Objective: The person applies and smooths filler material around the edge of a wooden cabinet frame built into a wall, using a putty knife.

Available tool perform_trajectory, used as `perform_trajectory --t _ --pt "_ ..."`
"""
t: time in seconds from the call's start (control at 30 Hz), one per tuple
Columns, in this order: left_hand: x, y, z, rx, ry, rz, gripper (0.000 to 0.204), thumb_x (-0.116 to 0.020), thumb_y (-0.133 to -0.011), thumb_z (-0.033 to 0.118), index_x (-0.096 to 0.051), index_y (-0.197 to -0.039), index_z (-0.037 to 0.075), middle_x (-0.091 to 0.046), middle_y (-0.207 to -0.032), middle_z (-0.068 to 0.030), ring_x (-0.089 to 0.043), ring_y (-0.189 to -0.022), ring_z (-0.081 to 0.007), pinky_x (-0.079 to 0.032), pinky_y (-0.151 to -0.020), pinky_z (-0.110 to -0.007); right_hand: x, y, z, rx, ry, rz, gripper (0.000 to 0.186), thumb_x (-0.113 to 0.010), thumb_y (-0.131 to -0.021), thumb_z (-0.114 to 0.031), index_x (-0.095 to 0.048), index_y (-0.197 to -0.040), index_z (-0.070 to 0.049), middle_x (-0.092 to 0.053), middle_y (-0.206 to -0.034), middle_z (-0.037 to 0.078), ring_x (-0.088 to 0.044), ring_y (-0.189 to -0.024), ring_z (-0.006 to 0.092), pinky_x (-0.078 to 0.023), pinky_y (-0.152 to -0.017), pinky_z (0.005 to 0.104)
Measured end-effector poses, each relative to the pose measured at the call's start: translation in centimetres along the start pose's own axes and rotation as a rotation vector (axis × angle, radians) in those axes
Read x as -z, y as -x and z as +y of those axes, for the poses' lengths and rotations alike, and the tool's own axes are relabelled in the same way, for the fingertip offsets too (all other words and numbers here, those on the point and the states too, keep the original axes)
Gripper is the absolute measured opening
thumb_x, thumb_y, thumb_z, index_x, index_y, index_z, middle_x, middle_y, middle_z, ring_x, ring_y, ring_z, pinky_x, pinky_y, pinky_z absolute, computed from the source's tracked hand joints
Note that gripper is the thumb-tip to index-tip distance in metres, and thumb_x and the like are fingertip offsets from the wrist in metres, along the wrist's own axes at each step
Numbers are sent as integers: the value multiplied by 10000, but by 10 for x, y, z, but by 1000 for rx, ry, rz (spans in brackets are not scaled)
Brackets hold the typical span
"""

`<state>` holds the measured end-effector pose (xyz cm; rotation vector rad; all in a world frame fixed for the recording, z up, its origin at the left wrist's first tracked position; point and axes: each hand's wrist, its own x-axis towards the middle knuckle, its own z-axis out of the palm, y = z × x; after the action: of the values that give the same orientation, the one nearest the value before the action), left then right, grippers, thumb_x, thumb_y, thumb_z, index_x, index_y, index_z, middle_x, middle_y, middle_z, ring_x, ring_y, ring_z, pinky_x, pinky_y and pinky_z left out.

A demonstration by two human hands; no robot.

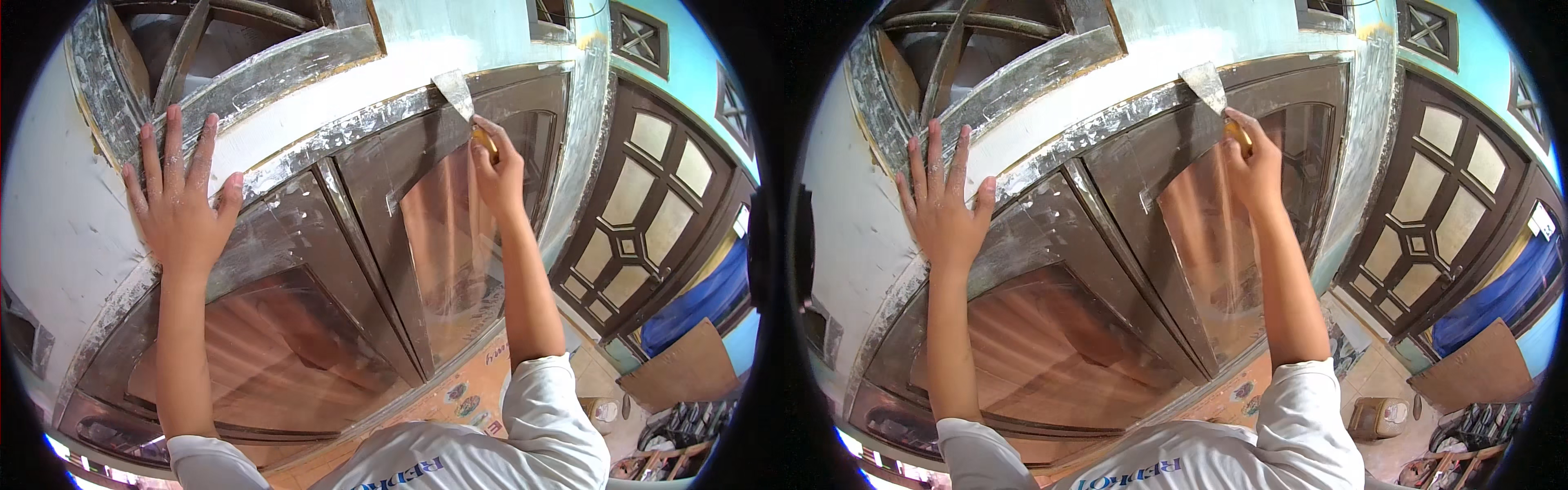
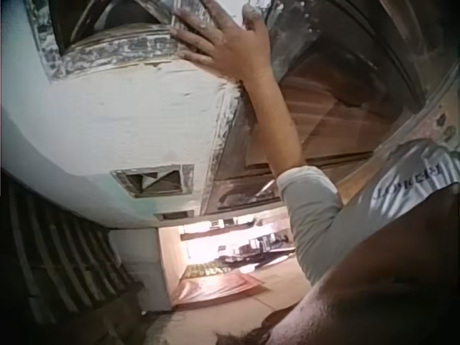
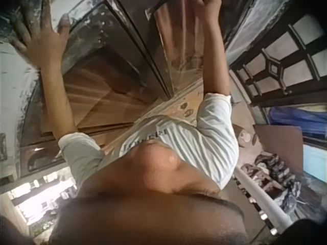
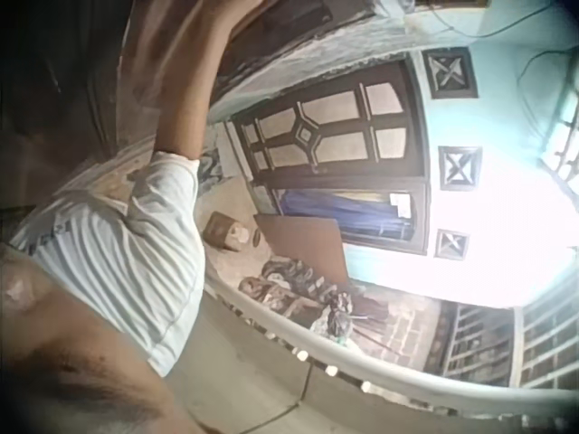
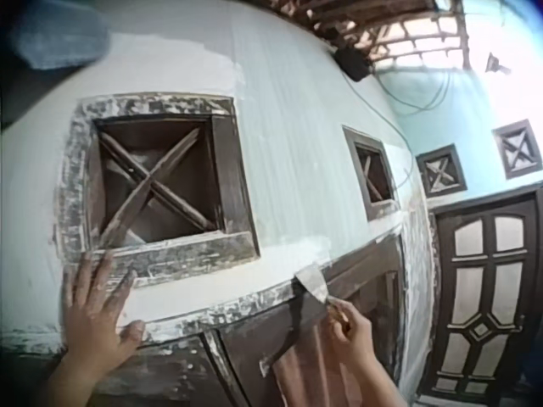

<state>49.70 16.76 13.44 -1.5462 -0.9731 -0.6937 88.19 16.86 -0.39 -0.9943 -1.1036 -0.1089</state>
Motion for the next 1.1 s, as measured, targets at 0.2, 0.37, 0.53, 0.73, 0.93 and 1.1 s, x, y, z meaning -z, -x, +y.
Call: perform_trajectory --t 0.2,0.37,0.53,0.73,0.93,1.1 --pt "-3 1 -6 -5 -17 34 645 -621 -877 462 -457 -1494 366 -281 -1641 30 -238 -1513 -281 -228 -1177 -597 13 -9 6 19 83 -59 413 -589 -900 14 -640 -1297 -89 -720 -1009 100 -604 -792 91 -490 -735 243" --pt "-3 2 -3 1 0 57 650 -620 -861 468 -468 -1486 376 -282 -1641 33 -243 -1511 -282 -233 -1169 -607 16 -20 10 118 122 -33 395 -587 -901 16 -643 -1283 -67 -727 -1059 129 -670 -931 146 -510 -827 278" --pt "2 4 -1 7 -23 17 629 -601 -896 426 -454 -1502 344 -282 -1642 22 -250 -1509 -291 -214 -1188 -577 14 -24 0 32 92 -22 355 -586 -935 -4 -648 -1275 -83 -716 -977 100 -540 -729 70 -466 -686 222" --pt "-1 3 -3 1 -24 35 647 -606 -891 425 -437 -1512 349 -283 -1641 22 -250 -1509 -291 -215 -1190 -574 11 -15 2 49 181 -39 381 -584 -926 2 -630 -1295 -80 -724 -1040 128 -625 -815 91 -501 -732 252" --pt "-1 2 1 5 -44 13 633 -592 -904 422 -441 -1513 339 -286 -1641 8 -252 -1509 -294 -226 -1185 -567 14 -31 -21 153 200 -11 420 -568 -911 26 -634 -1300 -120 -720 -1106 158 -647 -803 137 -510 -750 272" --pt "2 4 -2 -12 -31 24 622 -583 -911 420 -445 -1512 334 -291 -1639 3 -255 -1509 -293 -222 -1185 -567 8 -4 -13 18 127 -55 401 -574 -910 21 -625 -1294 -82 -718 -1080 166 -680 -880 162 -510 -780 279"
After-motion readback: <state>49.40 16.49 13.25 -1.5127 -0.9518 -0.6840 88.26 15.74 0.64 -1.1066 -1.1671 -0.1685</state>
